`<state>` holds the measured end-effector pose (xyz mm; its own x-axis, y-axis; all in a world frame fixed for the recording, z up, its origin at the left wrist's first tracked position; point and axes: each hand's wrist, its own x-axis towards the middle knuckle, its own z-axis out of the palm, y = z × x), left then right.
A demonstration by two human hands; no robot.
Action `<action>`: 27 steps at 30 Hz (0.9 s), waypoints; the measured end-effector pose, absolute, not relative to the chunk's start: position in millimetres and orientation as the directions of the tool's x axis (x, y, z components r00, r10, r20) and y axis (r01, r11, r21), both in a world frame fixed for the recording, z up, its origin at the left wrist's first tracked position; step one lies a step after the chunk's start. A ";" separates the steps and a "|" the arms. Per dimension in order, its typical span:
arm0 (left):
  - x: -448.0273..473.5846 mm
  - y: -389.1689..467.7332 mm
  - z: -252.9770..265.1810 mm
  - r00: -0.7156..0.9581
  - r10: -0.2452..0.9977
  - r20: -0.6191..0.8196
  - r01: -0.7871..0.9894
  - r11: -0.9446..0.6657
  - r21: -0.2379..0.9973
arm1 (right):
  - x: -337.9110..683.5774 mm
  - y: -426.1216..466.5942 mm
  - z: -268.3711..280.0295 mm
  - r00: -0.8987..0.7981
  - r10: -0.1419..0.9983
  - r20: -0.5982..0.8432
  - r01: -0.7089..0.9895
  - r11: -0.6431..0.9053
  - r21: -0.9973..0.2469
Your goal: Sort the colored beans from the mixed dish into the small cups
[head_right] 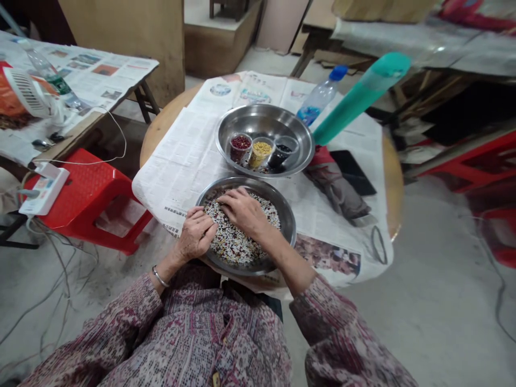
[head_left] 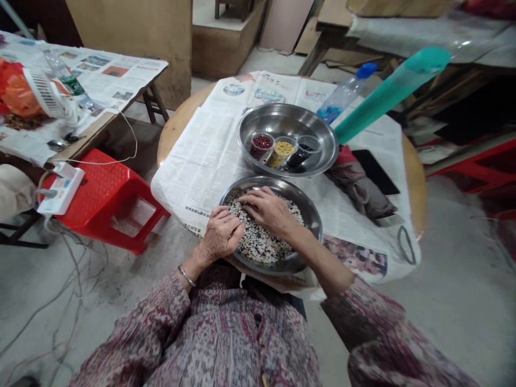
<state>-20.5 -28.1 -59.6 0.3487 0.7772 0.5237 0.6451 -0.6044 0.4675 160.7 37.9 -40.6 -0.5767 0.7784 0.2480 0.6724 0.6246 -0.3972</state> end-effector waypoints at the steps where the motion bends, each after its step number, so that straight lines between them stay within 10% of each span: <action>1: -20.4 -28.1 -59.6 0.348 0.779 0.521 0.646 -0.602 0.469 | 160.3 42.6 -38.6 -0.572 0.783 0.243 0.694 0.620 -0.366; 12: -21.5 -28.2 -60.7 0.362 0.779 0.513 0.635 -0.608 0.476 | 203.5 3.6 -37.8 -0.602 0.788 0.134 0.612 0.562 -0.556; 20: -20.6 -28.5 -57.6 0.355 0.774 0.524 0.633 -0.612 0.475 | 203.7 -46.3 -24.2 -0.780 0.622 0.070 0.550 0.735 -0.398; 27: -20.5 -28.0 -59.4 0.347 0.785 0.514 0.646 -0.597 0.475 | 208.5 -5.9 -50.9 -0.492 0.827 0.270 0.778 0.558 -0.290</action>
<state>-20.5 -28.0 -59.4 0.3474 0.7845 0.5136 0.6464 -0.5972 0.4749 208.5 -5.9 -50.9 -0.4924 0.8274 0.2701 0.7779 0.5575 -0.2899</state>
